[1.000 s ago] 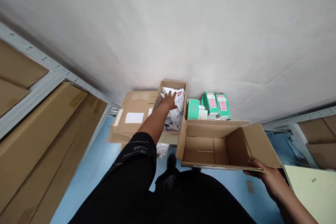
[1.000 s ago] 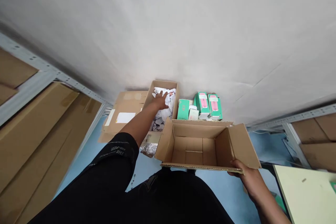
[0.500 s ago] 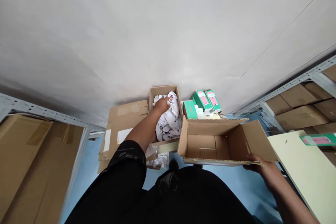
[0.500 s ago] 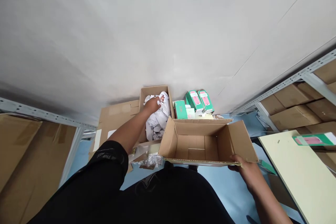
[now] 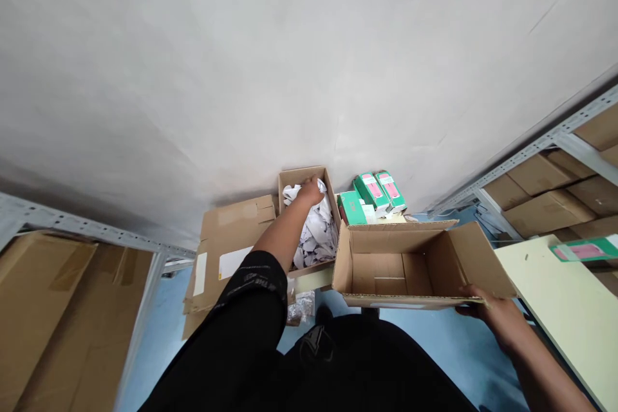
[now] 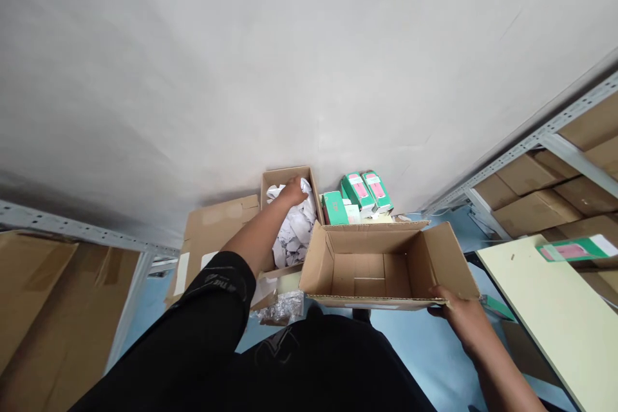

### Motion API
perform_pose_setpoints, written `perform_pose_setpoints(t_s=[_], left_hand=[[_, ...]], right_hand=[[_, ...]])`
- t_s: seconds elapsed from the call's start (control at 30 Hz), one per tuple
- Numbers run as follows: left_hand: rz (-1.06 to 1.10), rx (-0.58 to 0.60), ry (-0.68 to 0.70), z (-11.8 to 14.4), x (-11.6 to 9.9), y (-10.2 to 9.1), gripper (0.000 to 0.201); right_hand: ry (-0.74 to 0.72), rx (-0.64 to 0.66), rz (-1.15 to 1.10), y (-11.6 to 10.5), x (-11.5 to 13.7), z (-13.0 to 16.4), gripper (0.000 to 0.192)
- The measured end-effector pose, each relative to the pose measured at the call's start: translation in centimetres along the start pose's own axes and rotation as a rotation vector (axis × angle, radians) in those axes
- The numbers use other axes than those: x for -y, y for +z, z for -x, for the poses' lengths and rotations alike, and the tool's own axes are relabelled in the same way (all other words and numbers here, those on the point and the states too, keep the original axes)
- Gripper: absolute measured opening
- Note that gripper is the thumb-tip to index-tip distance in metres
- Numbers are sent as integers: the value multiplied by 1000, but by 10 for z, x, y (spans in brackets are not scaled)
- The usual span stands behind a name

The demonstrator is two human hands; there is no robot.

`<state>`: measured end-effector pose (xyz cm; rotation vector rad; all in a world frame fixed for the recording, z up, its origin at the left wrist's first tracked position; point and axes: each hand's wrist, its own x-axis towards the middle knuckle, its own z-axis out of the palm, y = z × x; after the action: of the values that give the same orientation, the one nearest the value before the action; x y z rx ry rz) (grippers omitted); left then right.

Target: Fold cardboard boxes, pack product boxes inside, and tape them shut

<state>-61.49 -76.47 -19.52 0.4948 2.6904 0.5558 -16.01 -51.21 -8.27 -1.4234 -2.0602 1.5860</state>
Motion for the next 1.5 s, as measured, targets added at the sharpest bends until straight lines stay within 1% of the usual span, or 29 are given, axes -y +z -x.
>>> perform_pose_setpoints(t_s=[0.07, 0.1, 0.17, 0.23, 0.3, 0.37, 0.4, 0.5, 0.53, 0.57, 0.63, 0.7, 0.73, 0.8, 0.87, 0.9, 0.97, 1.07, 1.13, 1.2, 1.27, 1.33, 1.43, 1.47, 1.5], left_hand=[[-51, 47, -65, -13, 0, 16, 98], [-74, 58, -78, -17, 0, 23, 98], [-106, 64, -67, -21, 1, 34, 88], [-120, 57, -46, -21, 0, 38, 74], [-127, 41, -37, -18, -2, 34, 62], [-117, -8, -27, -14, -4, 22, 55], [-91, -53, -17, -10, -5, 14, 54], [103, -249, 60, 13, -7, -19, 57], [200, -311, 102, 26, -9, -32, 58], [307, -345, 146, 43, -11, -46, 59], [521, -334, 233, 85, -20, -71, 62], [700, -248, 362, 134, -34, -92, 70], [765, -163, 442, 158, -43, -100, 74], [805, 71, 650, 199, -65, -109, 81], [793, 299, 859, 226, -88, -111, 84], [794, 372, 924, 233, -100, -109, 83], [781, 480, 983, 240, -119, -104, 83], [643, 573, 944, 238, -137, -92, 88], [485, 591, 889, 237, -140, -83, 97], [360, 587, 849, 237, -138, -76, 107], [345, 593, 835, 238, -132, -72, 107], [435, 638, 853, 240, -126, -75, 91], [541, 801, 927, 241, -120, -86, 54], [540, 844, 948, 241, -119, -90, 47], [529, 853, 963, 242, -119, -93, 43]], right_hand=[[46, -5, 21, -1, 2, 3, 27], [68, -3, 36, -1, 2, 4, 28], [78, 9, 74, -3, 2, 4, 29], [88, 18, 113, -5, 0, 3, 29], [98, 18, 122, -7, 0, 1, 28], [94, 20, 110, -8, 2, -1, 28], [84, 25, 103, -8, 4, -2, 28], [53, 38, 97, -7, 9, -5, 28], [49, 37, 94, -6, 10, -6, 27], [48, 37, 87, -6, 10, -7, 27], [48, 39, 67, -4, 9, -10, 28], [47, 33, 45, -2, 9, -12, 29], [47, 27, 36, -1, 10, -12, 30], [37, 26, 32, 0, 13, -11, 32], [12, 41, 41, 1, 16, -8, 32], [-6, 50, 57, 1, 17, -6, 31], [-39, 51, 98, 1, 17, -3, 29], [-73, 35, 151, 1, 11, 2, 26], [-80, 25, 157, 1, 7, 7, 26], [-75, 15, 121, 1, 4, 13, 28], [-55, -2, 49, 2, 0, 20, 29], [-28, -20, -20, 3, -5, 27, 29], [23, -61, -100, 2, -12, 37, 28], [37, -76, -125, 1, -15, 40, 28], [48, -88, -147, -1, -18, 42, 29]])
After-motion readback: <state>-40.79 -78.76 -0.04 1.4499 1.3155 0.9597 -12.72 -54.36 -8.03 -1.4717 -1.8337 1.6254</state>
